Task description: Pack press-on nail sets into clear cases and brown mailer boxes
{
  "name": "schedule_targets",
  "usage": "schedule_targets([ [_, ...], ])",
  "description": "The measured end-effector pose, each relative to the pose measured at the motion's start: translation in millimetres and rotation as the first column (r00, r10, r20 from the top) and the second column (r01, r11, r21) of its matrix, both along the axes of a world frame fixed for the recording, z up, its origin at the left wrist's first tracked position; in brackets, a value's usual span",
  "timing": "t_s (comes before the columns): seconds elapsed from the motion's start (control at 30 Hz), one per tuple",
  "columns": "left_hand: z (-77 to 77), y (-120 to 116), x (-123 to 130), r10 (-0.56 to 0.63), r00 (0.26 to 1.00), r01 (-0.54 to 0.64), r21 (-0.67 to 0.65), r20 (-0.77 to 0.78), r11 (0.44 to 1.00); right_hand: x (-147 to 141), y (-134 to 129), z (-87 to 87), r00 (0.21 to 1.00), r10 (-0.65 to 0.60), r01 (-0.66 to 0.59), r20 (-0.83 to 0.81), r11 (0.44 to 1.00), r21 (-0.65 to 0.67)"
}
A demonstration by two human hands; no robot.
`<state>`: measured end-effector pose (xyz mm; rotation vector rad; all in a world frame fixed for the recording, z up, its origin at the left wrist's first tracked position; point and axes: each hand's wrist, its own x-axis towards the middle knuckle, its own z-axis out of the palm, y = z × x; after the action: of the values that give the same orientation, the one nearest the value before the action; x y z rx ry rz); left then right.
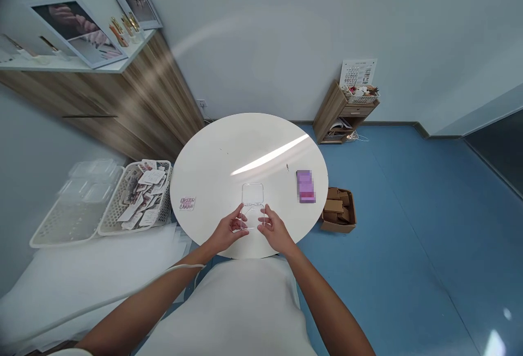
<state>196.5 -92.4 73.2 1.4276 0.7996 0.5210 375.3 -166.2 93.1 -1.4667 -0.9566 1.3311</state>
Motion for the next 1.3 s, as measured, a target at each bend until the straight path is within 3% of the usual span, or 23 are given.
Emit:
schedule_targets([
  [0.27, -12.9, 5.3, -2.1, 0.056, 0.992, -0.042, 0.125, -0.116, 0.991, 5.6, 0.3, -13.9, 0.995, 0.093, -0.094, 0.034, 0.995, 0.032],
  [0.43, -25.6, 11.7, -4.3, 0.07, 0.981, -0.044, 0.145, -0.179, 0.989, 6.4, 13.0, -27.9, 0.984, 0.136, -0.131, 0.114, 0.99, -0.05],
  [0.67, -49.1, 23.4, 7.3, 0.119, 0.928, -0.04, 0.224, -0.353, 0.974, 5.7, 30.0, -55.8, 0.979, 0.116, -0.093, 0.165, 0.985, -0.145],
  [1.0, -75.4, 33.5, 24.6, -0.005, 0.823, 0.104, 0.142, -0.568, 0.984, 13.4, 41.8, -90.9, 0.962, 0.161, -0.102, 0.22, 0.96, -0.259],
  [1.3, -90.5, 35.2, 29.0, -0.004, 0.826, 0.057, 0.076, -0.563, 0.996, 13.1, 47.5, -104.8, 0.951, 0.155, -0.075, 0.266, 0.955, -0.286],
])
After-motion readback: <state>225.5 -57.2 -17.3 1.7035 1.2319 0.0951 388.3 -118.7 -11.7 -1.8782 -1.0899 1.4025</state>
